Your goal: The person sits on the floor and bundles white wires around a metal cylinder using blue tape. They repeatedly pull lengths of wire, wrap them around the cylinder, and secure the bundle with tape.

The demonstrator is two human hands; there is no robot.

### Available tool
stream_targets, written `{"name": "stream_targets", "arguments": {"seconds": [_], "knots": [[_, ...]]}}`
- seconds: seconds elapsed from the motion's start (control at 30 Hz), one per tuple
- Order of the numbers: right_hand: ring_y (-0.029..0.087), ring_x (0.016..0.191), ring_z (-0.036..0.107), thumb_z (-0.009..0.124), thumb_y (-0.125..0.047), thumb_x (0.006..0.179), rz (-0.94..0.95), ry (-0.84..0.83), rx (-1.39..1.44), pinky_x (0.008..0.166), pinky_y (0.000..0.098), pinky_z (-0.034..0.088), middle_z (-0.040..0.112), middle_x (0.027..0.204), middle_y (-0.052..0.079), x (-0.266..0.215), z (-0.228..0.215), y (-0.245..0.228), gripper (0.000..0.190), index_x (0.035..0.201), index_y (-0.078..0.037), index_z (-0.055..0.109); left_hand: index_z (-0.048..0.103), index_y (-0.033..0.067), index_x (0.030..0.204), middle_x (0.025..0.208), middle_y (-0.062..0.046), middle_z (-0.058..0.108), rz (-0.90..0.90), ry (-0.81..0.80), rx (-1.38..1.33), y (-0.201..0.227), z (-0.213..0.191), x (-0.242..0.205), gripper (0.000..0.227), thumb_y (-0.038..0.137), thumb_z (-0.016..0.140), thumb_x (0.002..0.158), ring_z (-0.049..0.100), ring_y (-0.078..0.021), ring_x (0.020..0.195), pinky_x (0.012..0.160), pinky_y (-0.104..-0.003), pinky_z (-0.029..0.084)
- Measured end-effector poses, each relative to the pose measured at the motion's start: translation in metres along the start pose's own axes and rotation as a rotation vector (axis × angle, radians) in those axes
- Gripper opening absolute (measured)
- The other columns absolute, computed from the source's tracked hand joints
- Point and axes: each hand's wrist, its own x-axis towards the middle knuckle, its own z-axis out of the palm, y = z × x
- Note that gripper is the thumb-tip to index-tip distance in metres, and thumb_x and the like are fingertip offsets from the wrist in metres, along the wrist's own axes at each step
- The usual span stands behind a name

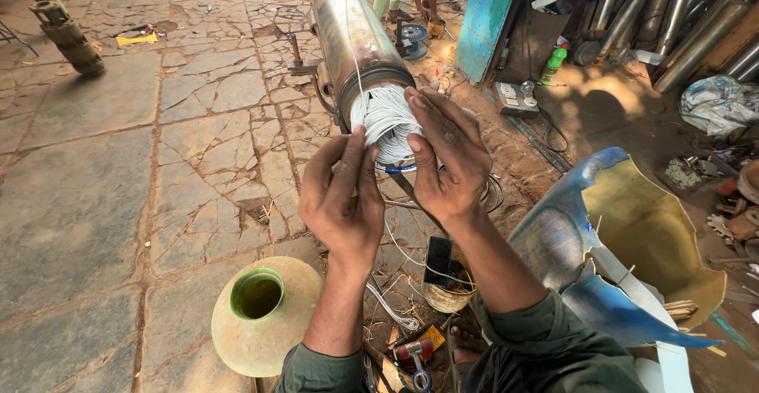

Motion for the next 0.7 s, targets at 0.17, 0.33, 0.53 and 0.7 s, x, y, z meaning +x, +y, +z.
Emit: {"name": "stream_targets", "arguments": {"seconds": [0.17,0.33,0.53,0.7], "knots": [[0.03,0.124,0.07,0.07,0.003,0.098,-0.074,0.075,0.026,0.108,0.0399,0.059,0.073,0.127,0.012,-0.004,0.021,0.018,0.027,0.124,-0.007,0.069,0.077,0.0078,0.118,0.105,-0.006,0.072,0.12,0.026,0.062,-0.002,0.0,-0.003,0.029,-0.001,0.078,0.09,0.071,-0.0192,0.095,0.084,-0.032,0.058],[0.029,0.12,0.072,0.071,0.006,0.099,-0.091,0.136,-0.039,0.105,0.0398,0.06,0.074,0.124,0.012,-0.01,0.029,0.021,0.024,0.119,-0.006,0.07,0.077,0.0072,0.117,0.101,-0.005,0.071,0.081,0.02,0.138,0.001,0.002,-0.008,0.028,-0.002,0.079,0.091,0.069,-0.0193,0.091,0.08,-0.033,0.057],[0.032,0.13,0.065,0.067,-0.003,0.103,-0.083,0.053,-0.029,0.113,0.043,0.053,0.067,0.136,0.016,-0.004,0.02,0.019,0.026,0.128,-0.004,0.065,0.076,0.0042,0.117,0.104,-0.009,0.071,0.106,0.104,0.18,0.004,0.011,-0.008,0.028,0.003,0.086,0.091,0.07,-0.0198,0.09,0.078,-0.031,0.058],[0.033,0.138,0.061,0.068,-0.01,0.104,-0.093,-0.029,0.096,0.122,0.0436,0.052,0.068,0.137,0.011,0.002,0.019,0.021,0.025,0.129,-0.008,0.067,0.076,0.0025,0.11,0.094,-0.009,0.073,0.075,0.257,0.152,0.001,0.02,-0.011,0.026,0.003,0.09,0.087,0.071,-0.0176,0.078,0.067,-0.03,0.057]]}}
